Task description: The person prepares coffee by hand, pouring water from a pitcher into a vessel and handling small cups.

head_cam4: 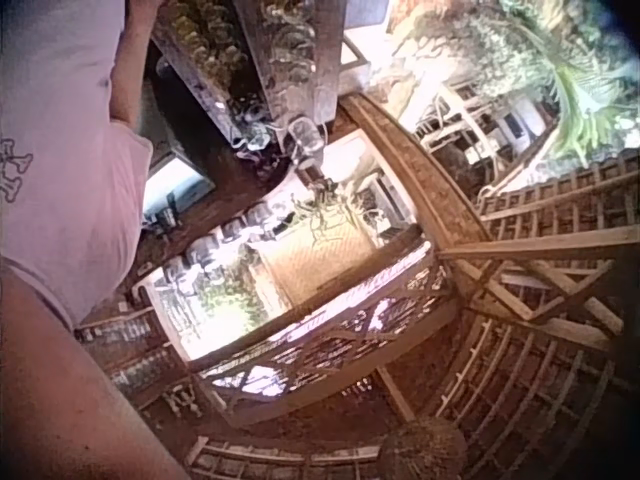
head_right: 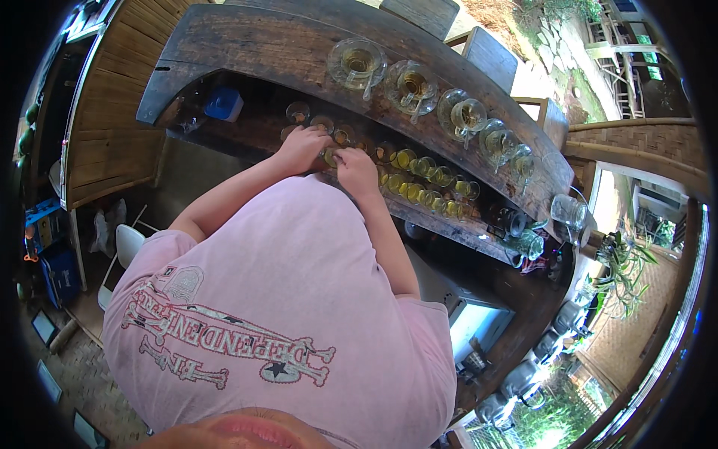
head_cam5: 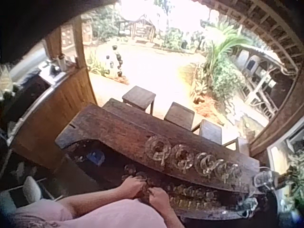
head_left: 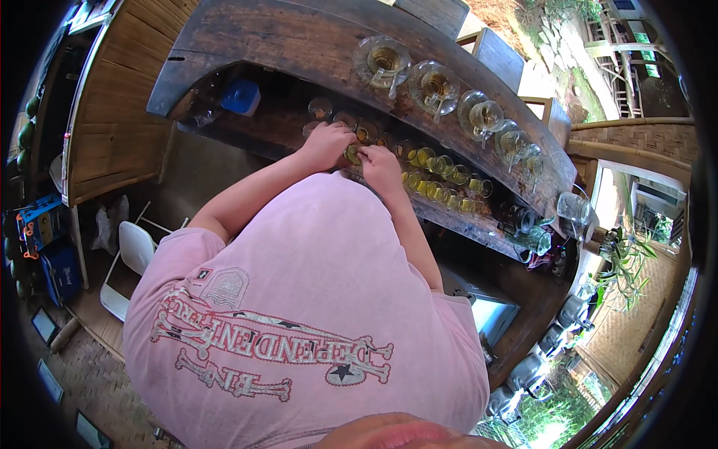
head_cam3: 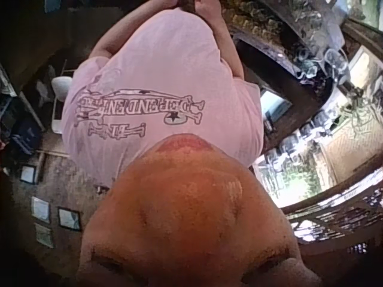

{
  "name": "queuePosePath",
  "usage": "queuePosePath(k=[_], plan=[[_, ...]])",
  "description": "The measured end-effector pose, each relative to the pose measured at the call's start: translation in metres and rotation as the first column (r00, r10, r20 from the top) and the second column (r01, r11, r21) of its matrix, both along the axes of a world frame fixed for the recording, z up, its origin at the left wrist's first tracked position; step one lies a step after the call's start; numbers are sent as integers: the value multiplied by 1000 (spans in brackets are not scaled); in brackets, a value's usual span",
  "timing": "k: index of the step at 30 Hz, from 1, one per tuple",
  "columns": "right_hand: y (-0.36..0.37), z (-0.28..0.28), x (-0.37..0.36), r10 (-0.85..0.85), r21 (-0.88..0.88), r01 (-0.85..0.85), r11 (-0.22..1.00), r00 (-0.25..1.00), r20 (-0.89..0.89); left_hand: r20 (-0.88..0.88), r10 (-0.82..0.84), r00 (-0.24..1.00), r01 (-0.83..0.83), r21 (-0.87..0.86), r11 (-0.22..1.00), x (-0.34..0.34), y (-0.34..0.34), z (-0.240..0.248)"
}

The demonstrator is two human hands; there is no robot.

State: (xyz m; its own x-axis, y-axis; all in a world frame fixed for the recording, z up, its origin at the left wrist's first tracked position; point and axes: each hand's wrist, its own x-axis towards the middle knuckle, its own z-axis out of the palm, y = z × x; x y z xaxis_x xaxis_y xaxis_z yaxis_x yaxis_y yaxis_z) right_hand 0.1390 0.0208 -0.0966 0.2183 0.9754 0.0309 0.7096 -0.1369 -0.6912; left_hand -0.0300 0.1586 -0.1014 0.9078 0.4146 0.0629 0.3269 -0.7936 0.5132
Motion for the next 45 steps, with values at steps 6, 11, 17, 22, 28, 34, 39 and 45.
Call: queuePosePath(k=[6, 11, 17, 22, 28, 34, 39, 45], plan=[[3, -1, 4, -51, 98, 49, 994, 999, 15, 12, -11, 1000, 11, -13, 1000, 1, 0, 0], [0, 2, 8, -51, -25, 50, 998, 998, -45, 3, -11, 1000, 11, -22, 1000, 0, 0, 1], [2, 0, 1, -37, 30, 38, 999, 998, -42, -81, -20, 996, 18, -32, 999, 0, 2, 1], [4, 2, 13, -91, 15, 92, 996, 993, -74, -74, -30, 997, 29, -13, 999, 1, 2, 4], [1, -3, 3, -22, 29, 25, 999, 994, -109, -66, -38, 997, 36, -25, 999, 0, 1, -2], [8, -5, 2, 9, 53, -4, 999, 996, -90, -68, -44, 997, 42, -42, 998, 2, 4, 2], [7, 0, 8, -40, 53, 43, 998, 998, -54, -55, -45, 997, 44, -18, 999, 1, 2, -6], [7, 1, 2, 2, 39, 1, 999, 997, -83, -50, -52, 997, 49, -50, 998, 1, 5, 0]])
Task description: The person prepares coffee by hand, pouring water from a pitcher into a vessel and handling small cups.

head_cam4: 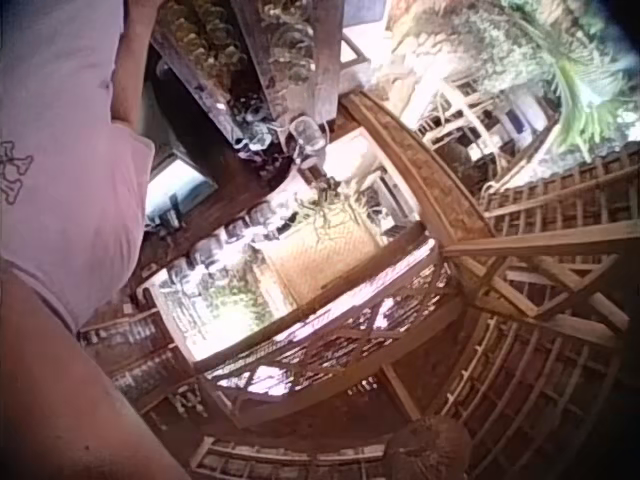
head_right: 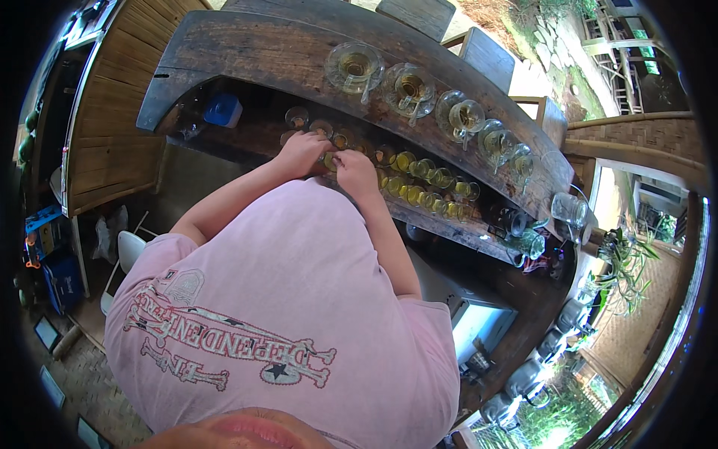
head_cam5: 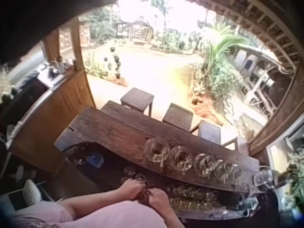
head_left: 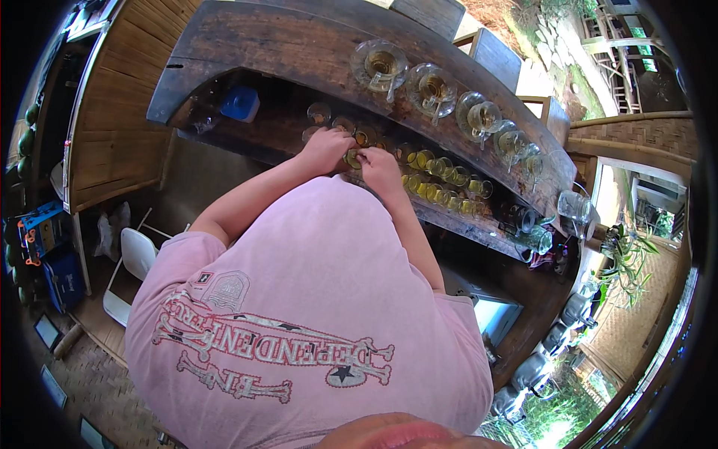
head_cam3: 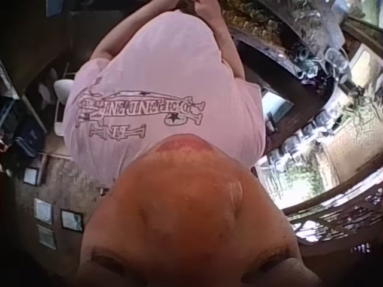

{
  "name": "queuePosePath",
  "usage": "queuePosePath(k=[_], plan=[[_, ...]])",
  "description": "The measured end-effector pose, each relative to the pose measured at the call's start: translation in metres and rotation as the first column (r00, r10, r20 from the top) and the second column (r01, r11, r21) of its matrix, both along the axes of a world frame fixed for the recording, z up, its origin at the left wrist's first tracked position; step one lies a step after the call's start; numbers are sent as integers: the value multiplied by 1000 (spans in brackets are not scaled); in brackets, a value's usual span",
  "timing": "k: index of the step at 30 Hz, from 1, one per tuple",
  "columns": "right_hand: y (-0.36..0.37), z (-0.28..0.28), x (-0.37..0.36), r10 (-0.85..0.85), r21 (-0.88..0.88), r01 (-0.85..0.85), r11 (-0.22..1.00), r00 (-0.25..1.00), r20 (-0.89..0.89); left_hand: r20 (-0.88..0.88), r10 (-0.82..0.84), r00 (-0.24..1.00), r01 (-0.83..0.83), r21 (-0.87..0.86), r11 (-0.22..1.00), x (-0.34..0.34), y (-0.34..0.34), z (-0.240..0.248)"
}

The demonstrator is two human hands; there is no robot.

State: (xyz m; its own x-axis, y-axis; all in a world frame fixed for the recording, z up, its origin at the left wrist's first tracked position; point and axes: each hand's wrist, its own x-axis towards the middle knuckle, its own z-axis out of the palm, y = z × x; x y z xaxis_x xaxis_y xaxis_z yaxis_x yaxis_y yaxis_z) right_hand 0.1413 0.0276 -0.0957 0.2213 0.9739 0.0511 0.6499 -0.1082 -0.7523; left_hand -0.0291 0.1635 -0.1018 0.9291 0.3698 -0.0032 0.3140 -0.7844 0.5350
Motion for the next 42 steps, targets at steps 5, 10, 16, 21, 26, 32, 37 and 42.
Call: queuePosePath(k=[5, 10, 16, 21, 26, 32, 37, 42], plan=[[2, 0, 5, -77, 44, 76, 996, 997, 25, 33, 7, 999, -8, 5, 1000, 2, -2, 6], [-2, -2, 2, -90, 29, 91, 995, 996, -19, 38, 17, 999, -18, 10, 1000, 0, -2, 0], [-2, -3, -2, -23, 20, 24, 1000, 999, -40, 45, 19, 999, -19, 11, 1000, 0, -3, 3], [-2, 1, 5, -74, 5, 74, 997, 997, 11, 55, 19, 998, -20, 19, 1000, -1, -5, 2], [-4, -6, 1, -14, 5, 14, 1000, 999, -35, -16, 18, 1000, -18, 15, 1000, -1, -3, 5], [-3, -6, 2, -78, 41, 78, 996, 997, -11, -28, 23, 999, -23, -10, 1000, 0, -2, 5], [-4, -3, 8, -108, -29, 107, 994, 994, -20, -20, 20, 1000, -20, 1, 1000, 1, -2, 1], [-2, -3, 0, -55, 24, 56, 998, 998, -25, -27, 22, 999, -22, -7, 1000, 0, -3, 4]])
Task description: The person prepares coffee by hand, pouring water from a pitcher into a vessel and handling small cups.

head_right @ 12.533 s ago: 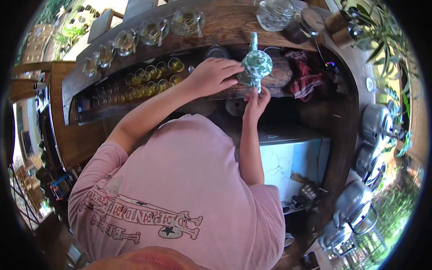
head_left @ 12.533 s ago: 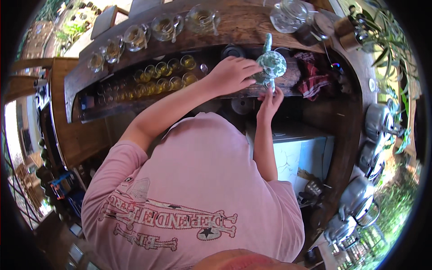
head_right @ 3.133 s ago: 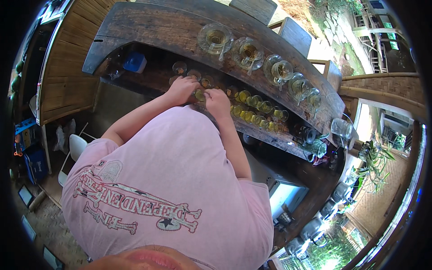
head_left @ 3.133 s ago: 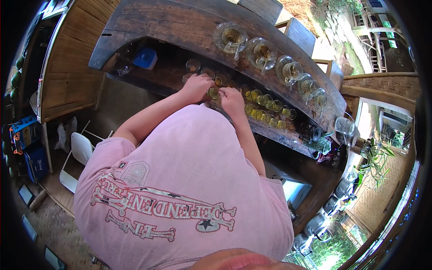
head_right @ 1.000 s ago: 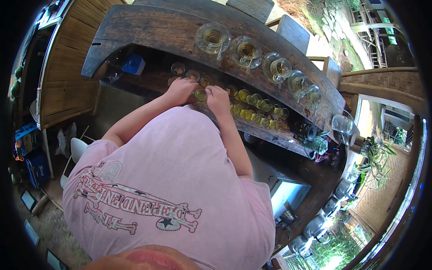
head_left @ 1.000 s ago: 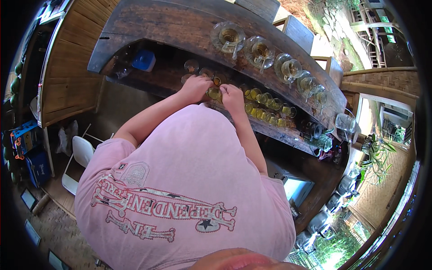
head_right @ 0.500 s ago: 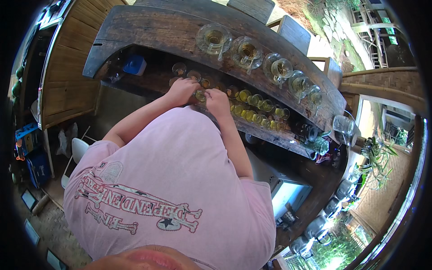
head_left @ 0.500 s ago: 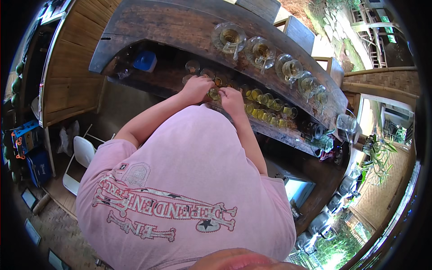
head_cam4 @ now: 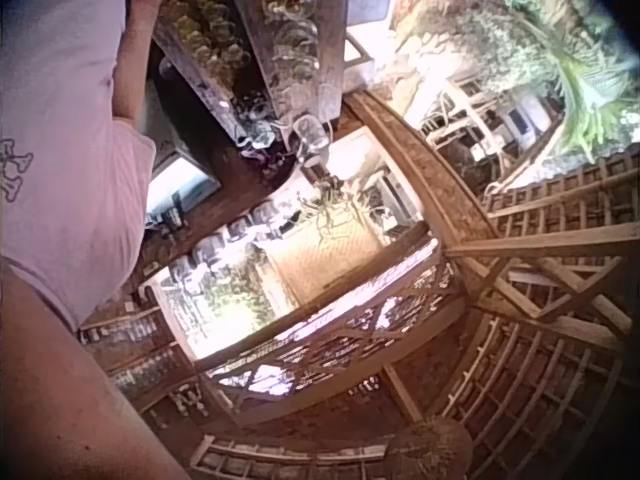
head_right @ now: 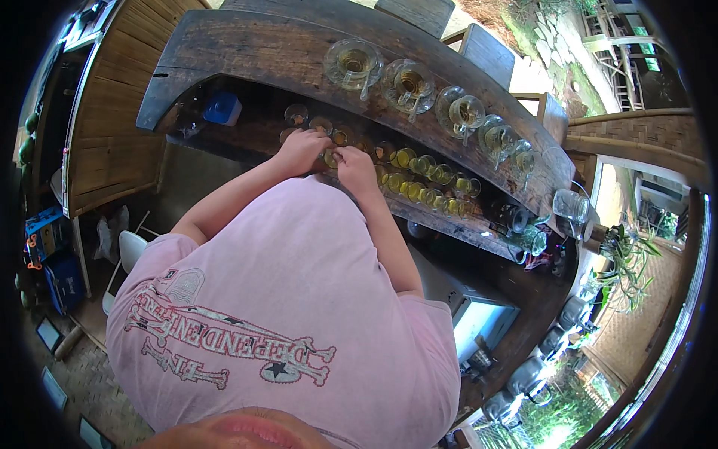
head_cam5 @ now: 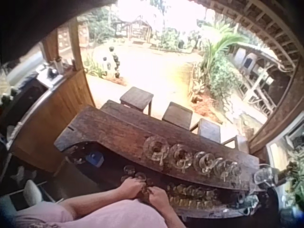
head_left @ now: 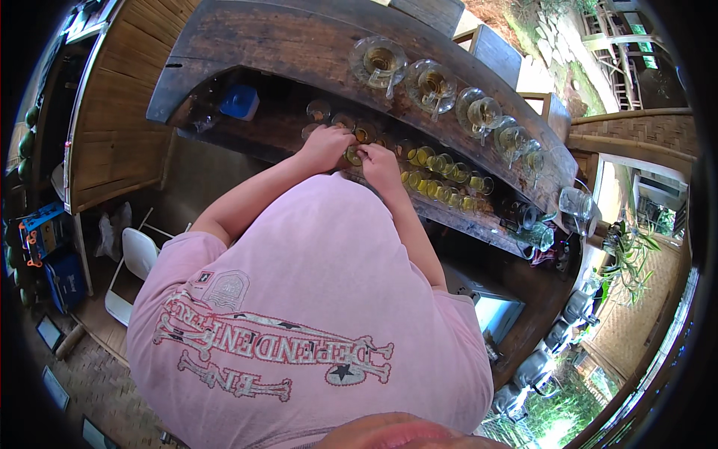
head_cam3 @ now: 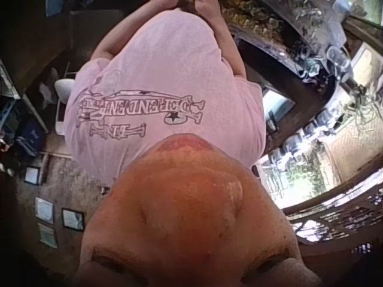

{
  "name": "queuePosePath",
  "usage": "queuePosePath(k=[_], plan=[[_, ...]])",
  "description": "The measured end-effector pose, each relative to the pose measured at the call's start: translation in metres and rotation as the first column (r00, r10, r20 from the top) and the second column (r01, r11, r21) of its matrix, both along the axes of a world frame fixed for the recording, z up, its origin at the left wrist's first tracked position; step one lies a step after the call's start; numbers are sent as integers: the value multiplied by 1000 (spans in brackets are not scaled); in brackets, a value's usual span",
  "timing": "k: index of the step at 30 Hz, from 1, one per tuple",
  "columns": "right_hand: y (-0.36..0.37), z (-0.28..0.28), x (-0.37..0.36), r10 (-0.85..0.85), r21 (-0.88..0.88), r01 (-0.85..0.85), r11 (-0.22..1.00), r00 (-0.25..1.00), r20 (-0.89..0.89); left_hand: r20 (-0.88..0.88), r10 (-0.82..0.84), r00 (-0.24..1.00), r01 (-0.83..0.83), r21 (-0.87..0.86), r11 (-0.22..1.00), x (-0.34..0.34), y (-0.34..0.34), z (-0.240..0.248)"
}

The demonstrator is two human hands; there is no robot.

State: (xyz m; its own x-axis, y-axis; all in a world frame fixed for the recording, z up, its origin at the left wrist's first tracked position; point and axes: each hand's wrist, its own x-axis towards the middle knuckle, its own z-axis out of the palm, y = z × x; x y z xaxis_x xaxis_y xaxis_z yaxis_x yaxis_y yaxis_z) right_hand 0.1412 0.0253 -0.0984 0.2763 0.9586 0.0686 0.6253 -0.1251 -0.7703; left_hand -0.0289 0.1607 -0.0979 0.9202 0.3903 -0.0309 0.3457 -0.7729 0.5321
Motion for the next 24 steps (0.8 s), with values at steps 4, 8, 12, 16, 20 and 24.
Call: queuePosePath(k=[4, 8, 12, 16, 20, 24], plan=[[-2, 7, 9, -55, -97, 53, 994, 998, -17, 11, 8, 1000, -8, 5, 1000, 0, 0, 0], [-1, -5, 4, -39, 16, 39, 999, 999, -10, 0, -6, 1000, 6, 0, 1000, 0, 1, -2], [-1, 1, 8, -22, -55, 20, 998, 999, -24, -1, 16, 1000, -16, 25, 1000, -1, 0, -6], [2, 1, 7, -19, 17, 19, 1000, 1000, 24, 48, -10, 999, 10, 2, 1000, 1, 1, 1], [1, 4, 3, 30, -38, -30, 999, 999, 11, -9, 0, 1000, 0, -10, 1000, 0, 1, -6], [1, 2, 7, -30, -19, 31, 999, 999, 41, 33, -15, 999, 15, -14, 1000, 1, 2, -5]])
